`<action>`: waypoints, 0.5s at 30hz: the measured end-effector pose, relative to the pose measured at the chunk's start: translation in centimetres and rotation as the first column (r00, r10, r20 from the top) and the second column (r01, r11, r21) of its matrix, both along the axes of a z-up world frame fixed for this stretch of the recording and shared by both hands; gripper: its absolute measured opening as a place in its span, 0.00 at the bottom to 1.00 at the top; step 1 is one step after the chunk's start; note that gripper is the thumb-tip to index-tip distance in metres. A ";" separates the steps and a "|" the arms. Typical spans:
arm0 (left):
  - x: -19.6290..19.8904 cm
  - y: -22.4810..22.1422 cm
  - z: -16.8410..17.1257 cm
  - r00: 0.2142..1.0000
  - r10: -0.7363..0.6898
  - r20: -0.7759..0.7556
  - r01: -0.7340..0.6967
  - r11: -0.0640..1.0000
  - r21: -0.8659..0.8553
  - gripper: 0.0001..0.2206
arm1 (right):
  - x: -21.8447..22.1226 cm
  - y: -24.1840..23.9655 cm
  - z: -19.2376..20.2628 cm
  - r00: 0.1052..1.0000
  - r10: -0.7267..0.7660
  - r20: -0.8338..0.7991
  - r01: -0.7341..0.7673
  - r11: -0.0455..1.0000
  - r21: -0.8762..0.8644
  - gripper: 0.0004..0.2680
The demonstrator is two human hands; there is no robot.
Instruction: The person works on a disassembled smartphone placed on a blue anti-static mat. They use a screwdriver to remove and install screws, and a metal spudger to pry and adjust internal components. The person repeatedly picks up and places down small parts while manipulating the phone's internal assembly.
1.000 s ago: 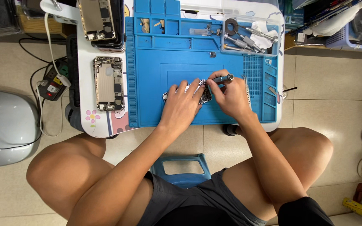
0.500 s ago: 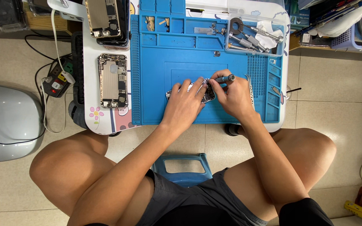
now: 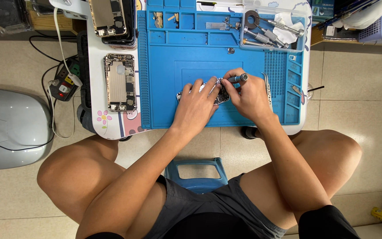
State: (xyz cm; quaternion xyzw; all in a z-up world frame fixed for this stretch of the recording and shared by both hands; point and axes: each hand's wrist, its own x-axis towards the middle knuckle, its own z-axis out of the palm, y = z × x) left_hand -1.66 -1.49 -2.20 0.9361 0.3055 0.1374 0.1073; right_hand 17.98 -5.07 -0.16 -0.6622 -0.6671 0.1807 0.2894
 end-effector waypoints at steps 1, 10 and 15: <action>0.0 0.0 0.1 1.000 -0.003 -0.001 0.003 1.000 0.001 0.23 | -0.1 0.0 0.1 1.000 -0.003 -0.001 0.003 1.000 0.001 0.02; 0.0 0.0 0.3 1.000 -0.005 -0.014 0.005 1.000 -0.031 0.23 | -0.2 0.2 0.5 1.000 0.009 -0.001 -0.009 1.000 0.020 0.03; 0.0 0.0 0.3 1.000 -0.008 -0.020 0.008 1.000 -0.023 0.23 | -0.1 0.1 0.5 1.000 0.014 0.011 -0.014 1.000 0.008 0.03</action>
